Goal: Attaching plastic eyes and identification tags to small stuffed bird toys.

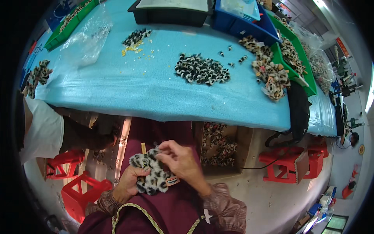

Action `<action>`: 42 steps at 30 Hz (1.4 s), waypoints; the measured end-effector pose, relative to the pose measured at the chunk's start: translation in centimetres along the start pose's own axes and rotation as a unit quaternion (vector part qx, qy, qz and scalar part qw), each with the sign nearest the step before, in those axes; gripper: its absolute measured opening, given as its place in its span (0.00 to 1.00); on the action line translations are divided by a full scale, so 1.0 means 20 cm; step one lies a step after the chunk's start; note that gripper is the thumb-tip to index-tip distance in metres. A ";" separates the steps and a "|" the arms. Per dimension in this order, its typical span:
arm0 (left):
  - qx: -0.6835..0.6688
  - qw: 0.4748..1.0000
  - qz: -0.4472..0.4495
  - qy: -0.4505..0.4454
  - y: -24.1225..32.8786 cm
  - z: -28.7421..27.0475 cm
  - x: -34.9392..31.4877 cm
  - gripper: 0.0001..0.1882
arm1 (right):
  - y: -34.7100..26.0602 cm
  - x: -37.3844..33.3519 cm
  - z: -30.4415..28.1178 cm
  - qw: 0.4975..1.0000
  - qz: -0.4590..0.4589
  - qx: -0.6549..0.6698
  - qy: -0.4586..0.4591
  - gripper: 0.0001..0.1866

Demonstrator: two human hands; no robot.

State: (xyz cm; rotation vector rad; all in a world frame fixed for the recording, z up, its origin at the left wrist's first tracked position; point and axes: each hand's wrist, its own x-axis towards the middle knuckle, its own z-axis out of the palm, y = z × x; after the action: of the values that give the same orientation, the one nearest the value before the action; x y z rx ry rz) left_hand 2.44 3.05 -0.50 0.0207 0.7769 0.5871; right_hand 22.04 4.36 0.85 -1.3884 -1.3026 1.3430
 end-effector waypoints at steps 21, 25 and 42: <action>-0.015 0.989 0.054 0.135 0.07 -0.03 0.07 0.10 | -0.14 0.84 -1.13 0.883 -0.187 -0.341 0.264 0.15; -0.004 0.988 0.044 0.148 0.09 -0.01 0.09 0.09 | -0.12 0.91 -1.19 0.825 -0.258 -0.456 0.212 0.14; -0.023 0.991 0.111 0.071 0.10 0.05 0.05 0.16 | -0.30 0.64 -1.02 0.911 -0.185 -0.272 0.249 0.05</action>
State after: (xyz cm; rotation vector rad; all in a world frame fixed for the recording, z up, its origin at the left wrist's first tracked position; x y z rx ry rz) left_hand 2.63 5.35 0.00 0.0223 0.9056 0.8245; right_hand 40.21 20.16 7.09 -1.5989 -1.5291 0.3319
